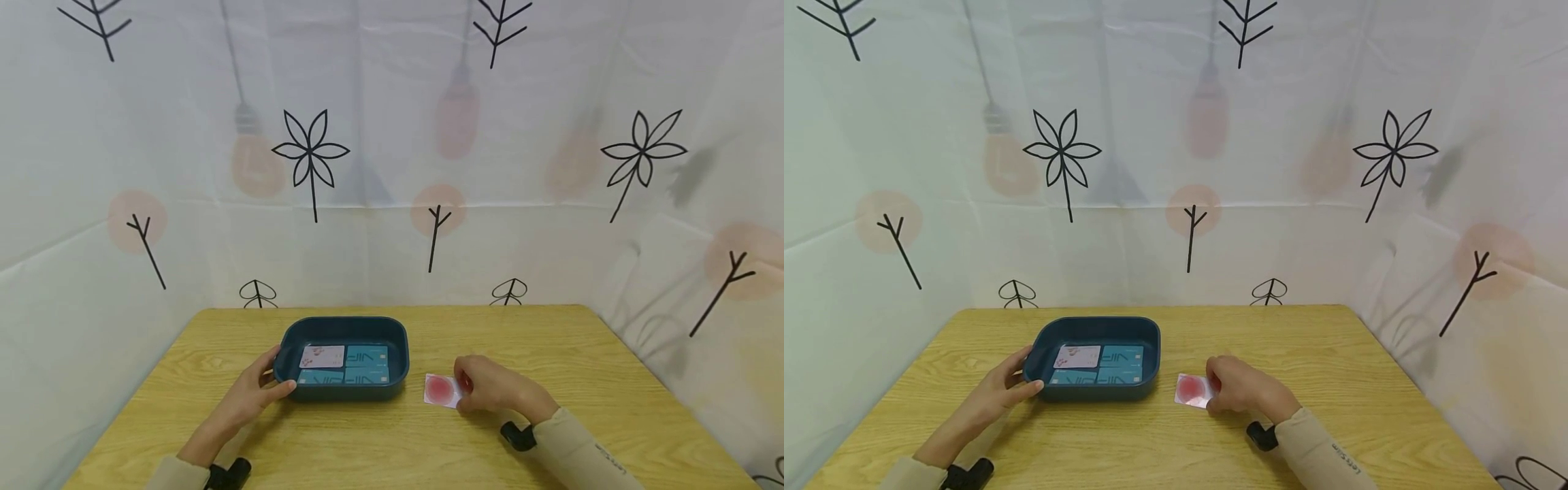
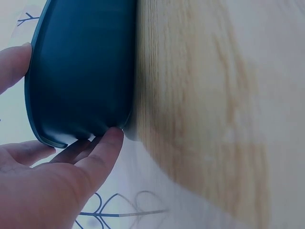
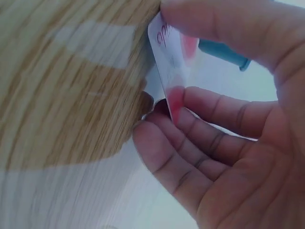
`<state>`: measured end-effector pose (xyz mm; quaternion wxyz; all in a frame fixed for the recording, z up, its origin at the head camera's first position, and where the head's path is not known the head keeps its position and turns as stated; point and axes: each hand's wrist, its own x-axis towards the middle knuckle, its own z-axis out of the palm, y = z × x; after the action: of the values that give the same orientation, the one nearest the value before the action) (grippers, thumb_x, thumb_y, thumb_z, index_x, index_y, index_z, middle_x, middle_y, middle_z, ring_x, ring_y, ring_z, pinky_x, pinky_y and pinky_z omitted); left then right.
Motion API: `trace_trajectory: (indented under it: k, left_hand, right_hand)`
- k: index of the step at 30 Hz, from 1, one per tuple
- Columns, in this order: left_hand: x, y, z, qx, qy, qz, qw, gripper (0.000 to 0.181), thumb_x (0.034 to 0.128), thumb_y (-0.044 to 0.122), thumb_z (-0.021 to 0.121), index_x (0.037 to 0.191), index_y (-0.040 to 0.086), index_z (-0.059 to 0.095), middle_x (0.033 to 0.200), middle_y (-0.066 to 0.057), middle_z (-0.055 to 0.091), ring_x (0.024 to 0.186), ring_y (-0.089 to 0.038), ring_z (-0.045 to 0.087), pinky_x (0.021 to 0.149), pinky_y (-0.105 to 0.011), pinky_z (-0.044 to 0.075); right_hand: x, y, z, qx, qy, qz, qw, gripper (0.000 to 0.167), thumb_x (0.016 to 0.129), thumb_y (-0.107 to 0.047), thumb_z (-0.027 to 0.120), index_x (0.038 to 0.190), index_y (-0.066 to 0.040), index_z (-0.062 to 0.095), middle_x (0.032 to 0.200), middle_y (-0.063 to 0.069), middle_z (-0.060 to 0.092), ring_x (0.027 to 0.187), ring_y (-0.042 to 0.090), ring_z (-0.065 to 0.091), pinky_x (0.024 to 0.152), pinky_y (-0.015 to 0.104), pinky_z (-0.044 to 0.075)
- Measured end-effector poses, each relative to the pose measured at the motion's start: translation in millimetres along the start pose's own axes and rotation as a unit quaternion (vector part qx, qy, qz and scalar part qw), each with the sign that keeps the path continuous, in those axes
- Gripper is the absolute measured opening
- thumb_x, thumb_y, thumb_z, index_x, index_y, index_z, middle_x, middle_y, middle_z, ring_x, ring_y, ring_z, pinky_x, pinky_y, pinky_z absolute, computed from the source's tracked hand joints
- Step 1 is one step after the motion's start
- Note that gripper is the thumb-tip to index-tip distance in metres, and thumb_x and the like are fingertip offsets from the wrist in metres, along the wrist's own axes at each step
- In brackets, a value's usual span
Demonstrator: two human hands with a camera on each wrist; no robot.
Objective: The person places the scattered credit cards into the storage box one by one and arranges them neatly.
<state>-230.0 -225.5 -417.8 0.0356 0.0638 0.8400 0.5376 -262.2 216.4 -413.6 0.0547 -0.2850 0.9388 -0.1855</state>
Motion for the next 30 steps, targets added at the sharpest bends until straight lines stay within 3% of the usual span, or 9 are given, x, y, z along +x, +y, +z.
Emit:
trace_trajectory:
  k: [6,16,24,30]
  left_hand:
    - [0.6,-0.3,-0.2,-0.004,-0.002,0.000,1.0000,0.080,0.0900,0.021,0.068,0.152,0.007,0.020,0.147,-0.024,0.033,0.131,-0.045,0.037,0.090,-0.042,0.050]
    - [0.6,-1.1,0.6,-0.003,0.002,-0.001,1.0000,0.080,0.0898,0.020,0.069,0.152,0.006,0.021,0.147,-0.024,0.034,0.130,-0.044,0.039,0.089,-0.042,0.051]
    - [0.1,-0.6,0.4,-0.004,0.002,0.001,1.0000,0.080,0.0898,0.021,0.069,0.152,0.006,0.021,0.148,-0.024,0.033,0.130,-0.044,0.039,0.090,-0.043,0.050]
    - [0.2,-0.7,0.6,-0.002,0.000,-0.001,1.0000,0.080,0.0901,0.021,0.068,0.152,0.007,0.020,0.148,-0.024,0.033,0.130,-0.044,0.038,0.090,-0.043,0.050]
  right_hand:
    - [-0.9,1.3,1.3,-0.003,0.006,-0.012,0.9999,0.032,0.071,-0.022,0.080,0.087,-0.016,0.053,0.078,-0.003,0.050,0.071,0.011,0.044,0.060,0.025,0.039]
    - [-0.1,3.0,4.7,-0.003,0.052,-0.025,0.9983,0.032,0.076,-0.005,0.071,0.099,-0.015,0.053,0.092,-0.004,0.043,0.080,0.012,0.045,0.068,0.025,0.043]
    - [1.2,0.4,4.7,0.016,0.045,-0.016,0.9987,0.038,0.077,-0.015,0.079,0.108,-0.010,0.058,0.109,0.000,0.043,0.088,0.014,0.048,0.075,0.027,0.046]
    - [0.2,0.5,4.8,0.020,0.041,-0.029,0.9986,0.038,0.076,-0.018,0.080,0.108,-0.010,0.060,0.101,-0.001,0.044,0.084,0.013,0.047,0.071,0.024,0.044]
